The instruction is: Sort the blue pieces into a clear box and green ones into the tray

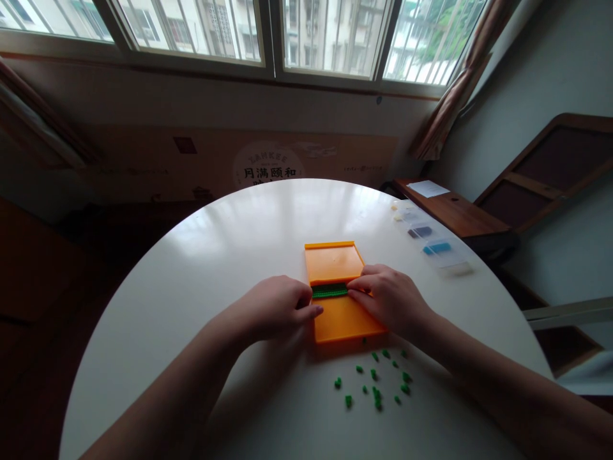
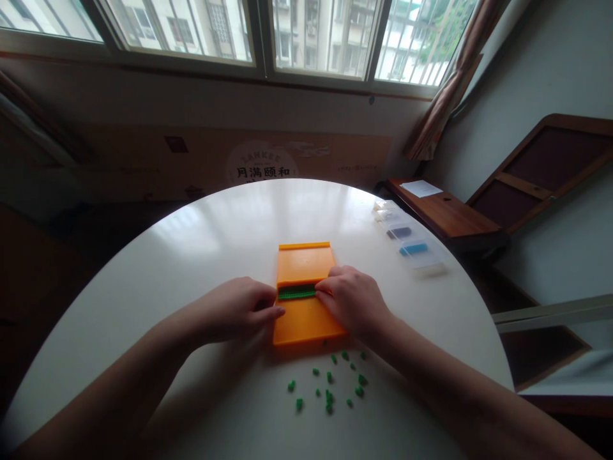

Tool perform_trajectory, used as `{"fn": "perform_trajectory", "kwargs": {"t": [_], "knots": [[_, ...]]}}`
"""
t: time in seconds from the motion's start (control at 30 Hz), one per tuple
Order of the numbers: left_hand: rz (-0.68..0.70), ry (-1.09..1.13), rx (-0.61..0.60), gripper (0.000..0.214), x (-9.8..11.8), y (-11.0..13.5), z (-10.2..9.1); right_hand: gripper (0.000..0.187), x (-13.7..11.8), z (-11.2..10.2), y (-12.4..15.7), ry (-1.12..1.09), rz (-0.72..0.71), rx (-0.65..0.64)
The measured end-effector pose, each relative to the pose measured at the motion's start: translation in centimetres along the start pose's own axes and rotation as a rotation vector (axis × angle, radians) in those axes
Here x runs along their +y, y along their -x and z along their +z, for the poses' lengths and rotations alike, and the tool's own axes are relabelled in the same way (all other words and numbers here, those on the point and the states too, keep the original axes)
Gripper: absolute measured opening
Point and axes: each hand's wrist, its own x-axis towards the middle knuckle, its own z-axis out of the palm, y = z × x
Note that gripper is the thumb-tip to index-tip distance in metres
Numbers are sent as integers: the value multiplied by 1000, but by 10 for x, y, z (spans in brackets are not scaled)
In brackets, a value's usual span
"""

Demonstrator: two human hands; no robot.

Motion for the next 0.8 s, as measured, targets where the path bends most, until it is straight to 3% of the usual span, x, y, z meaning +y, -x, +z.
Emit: {"fn": "perform_trajectory", "kwargs": {"t": [0.8], "knots": [[-9,15,-26,42,1,0,-4,19,3,-9,1,2,17,16]]}}
